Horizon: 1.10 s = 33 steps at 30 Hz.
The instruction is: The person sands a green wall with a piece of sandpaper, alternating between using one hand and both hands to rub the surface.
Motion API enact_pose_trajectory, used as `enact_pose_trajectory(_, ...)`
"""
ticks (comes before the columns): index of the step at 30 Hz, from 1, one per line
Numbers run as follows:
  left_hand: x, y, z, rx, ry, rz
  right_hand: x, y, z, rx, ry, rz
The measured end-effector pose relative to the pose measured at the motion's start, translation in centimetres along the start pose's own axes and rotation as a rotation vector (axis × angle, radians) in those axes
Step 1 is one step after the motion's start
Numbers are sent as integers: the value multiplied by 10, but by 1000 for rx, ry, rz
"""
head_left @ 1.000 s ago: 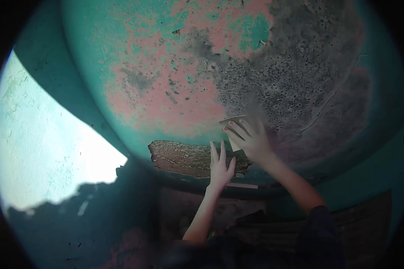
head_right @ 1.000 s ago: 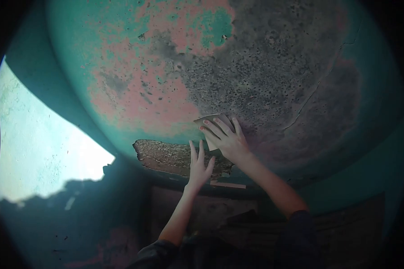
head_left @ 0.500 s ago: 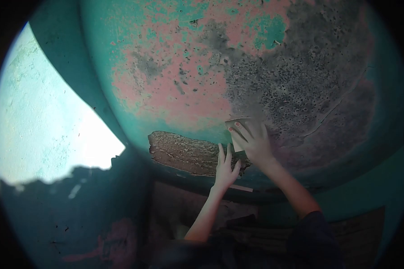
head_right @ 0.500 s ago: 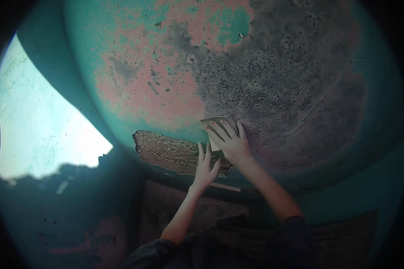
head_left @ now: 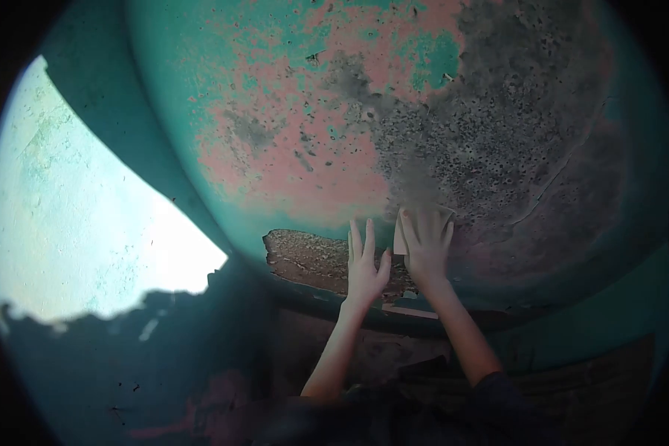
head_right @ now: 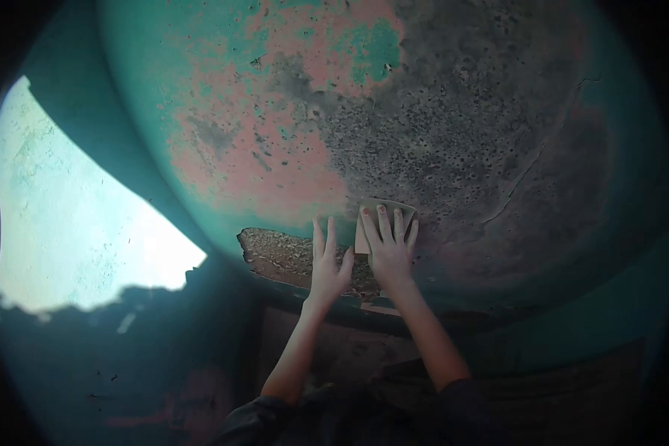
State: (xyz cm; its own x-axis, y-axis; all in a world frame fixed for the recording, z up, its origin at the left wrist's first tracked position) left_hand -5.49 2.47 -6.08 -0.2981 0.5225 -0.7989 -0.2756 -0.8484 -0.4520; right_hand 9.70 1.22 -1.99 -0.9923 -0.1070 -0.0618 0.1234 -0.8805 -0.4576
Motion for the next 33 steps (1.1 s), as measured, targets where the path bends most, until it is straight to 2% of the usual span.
enact_pose_trajectory(2, -1, -8, 14, -94, -134, -53, 1, 4, -23, -57, 88, 5)
enact_pose_trajectory(4, -6, -19, 31, -64, -146, -61, 14, -3, -11, 9, 32, -61)
enact_pose_trajectory(6, -12, -32, 50, -77, -295, -95, 24, -21, 8, -9, 51, -76)
enact_pose_trajectory(8, -14, -46, 66, -72, -311, -106, 36, -35, 21, -161, 65, -45)
enact_pose_trajectory(9, -15, -54, 76, -114, -377, -142, 41, -34, 20, -157, 50, -68)
enact_pose_trajectory(11, -11, -68, 93, -150, -439, -192, 47, -20, -4, -114, 12, -120)
enact_pose_trajectory(13, -3, -80, 103, -151, -492, -155, 54, -11, -25, -77, 4, -153)
enact_pose_trajectory(16, 7, -85, 106, -61, -581, -80, 60, -22, -23, -123, -51, -175)
enact_pose_trajectory(18, 20, -87, 102, -58, -580, -107, 64, -39, -13, -135, 9, -193)
enact_pose_trajectory(20, 32, -94, 100, -57, -580, -144, 67, -52, -8, -233, -31, -168)
enact_pose_trajectory(23, 38, -95, 104, 30, -638, -67, 75, -43, -27, -167, -37, -195)
enact_pose_trajectory(25, 39, -98, 107, 185, -681, 70, 83, -39, -24, -182, -46, -196)
enact_pose_trajectory(26, 39, -99, 106, 187, -679, 60, 84, -39, -22, -190, -57, -189)
enact_pose_trajectory(28, 45, -97, 102, 60, -640, -30, 82, -52, -14, -239, -60, -197)
enact_pose_trajectory(33, 51, -97, 100, 47, -626, -63, 77, -50, -37, -269, 18, -188)
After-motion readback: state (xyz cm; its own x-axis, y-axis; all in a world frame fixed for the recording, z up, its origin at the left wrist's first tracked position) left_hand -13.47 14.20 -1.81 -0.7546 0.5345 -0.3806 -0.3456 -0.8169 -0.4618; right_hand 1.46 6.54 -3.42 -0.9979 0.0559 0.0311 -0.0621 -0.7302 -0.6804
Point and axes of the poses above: each hand's wrist, its own y-axis away from the middle knuckle, its own z-axis out of the back of the hand, x = y × z, the point moved 1 cm from there along -y, towards the middle knuckle, and after that the axes turned 10 degrees about x, right-handed, at the moved point
